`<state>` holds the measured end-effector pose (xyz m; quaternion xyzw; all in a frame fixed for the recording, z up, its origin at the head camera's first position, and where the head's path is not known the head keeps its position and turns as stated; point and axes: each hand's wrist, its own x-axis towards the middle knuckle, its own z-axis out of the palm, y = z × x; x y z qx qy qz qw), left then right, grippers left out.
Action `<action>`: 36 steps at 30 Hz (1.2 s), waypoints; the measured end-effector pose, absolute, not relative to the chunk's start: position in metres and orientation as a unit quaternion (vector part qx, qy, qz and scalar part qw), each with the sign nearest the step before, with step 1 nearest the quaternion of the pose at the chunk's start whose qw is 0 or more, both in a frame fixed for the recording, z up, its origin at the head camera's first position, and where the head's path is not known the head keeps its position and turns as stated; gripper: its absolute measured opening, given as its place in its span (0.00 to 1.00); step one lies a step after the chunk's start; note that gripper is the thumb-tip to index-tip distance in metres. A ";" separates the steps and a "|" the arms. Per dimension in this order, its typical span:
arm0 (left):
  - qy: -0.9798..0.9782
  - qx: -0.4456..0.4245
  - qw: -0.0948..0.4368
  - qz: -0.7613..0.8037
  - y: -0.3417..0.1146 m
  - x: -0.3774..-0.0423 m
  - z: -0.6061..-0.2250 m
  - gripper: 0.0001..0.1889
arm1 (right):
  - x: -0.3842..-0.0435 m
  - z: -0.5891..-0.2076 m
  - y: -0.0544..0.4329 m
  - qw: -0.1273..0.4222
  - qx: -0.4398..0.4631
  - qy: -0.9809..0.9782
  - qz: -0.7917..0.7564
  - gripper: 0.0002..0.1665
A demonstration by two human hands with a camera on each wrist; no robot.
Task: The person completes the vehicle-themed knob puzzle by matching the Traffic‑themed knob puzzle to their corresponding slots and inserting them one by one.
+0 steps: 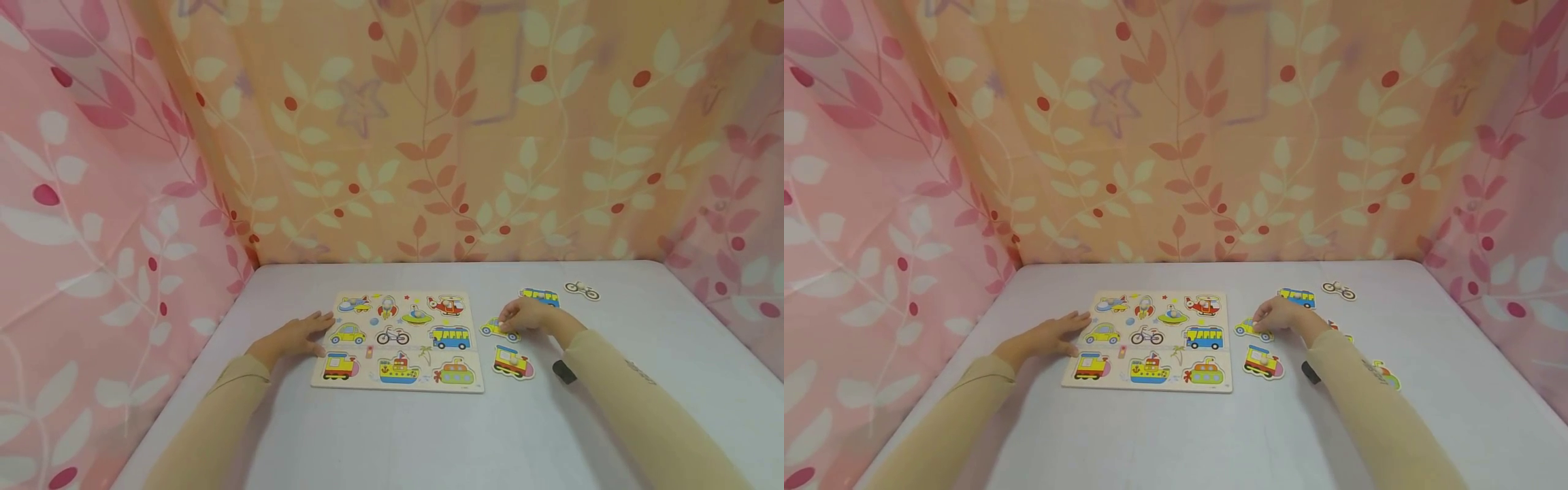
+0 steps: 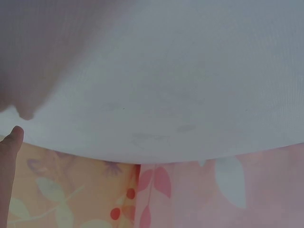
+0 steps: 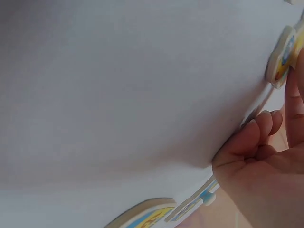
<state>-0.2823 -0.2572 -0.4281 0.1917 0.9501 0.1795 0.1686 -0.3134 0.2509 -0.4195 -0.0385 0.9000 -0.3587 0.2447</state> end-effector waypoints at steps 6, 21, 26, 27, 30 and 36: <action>0.948 0.198 0.168 0.183 -0.259 -0.281 -0.426 0.43 | -0.311 -0.422 0.256 0.220 -0.045 0.894 -0.389 0.14; 0.948 0.203 0.162 0.184 -0.256 -0.276 -0.422 0.42 | -0.319 -0.405 0.216 0.223 -0.066 0.889 -0.394 0.17; 0.949 0.197 0.166 0.180 -0.255 -0.277 -0.424 0.42 | -0.321 -0.403 0.195 0.221 -0.089 0.885 -0.400 0.16; 0.950 0.196 0.167 0.177 -0.255 -0.278 -0.424 0.42 | -0.321 -0.403 0.191 0.220 -0.092 0.884 -0.402 0.15; 0.952 0.190 0.172 0.169 -0.254 -0.280 -0.425 0.42 | -0.323 -0.403 0.181 0.218 -0.099 0.881 -0.408 0.13; 0.954 0.173 0.178 0.169 -0.254 -0.280 -0.424 0.42 | -0.323 -0.403 0.162 0.221 -0.110 0.877 -0.411 0.13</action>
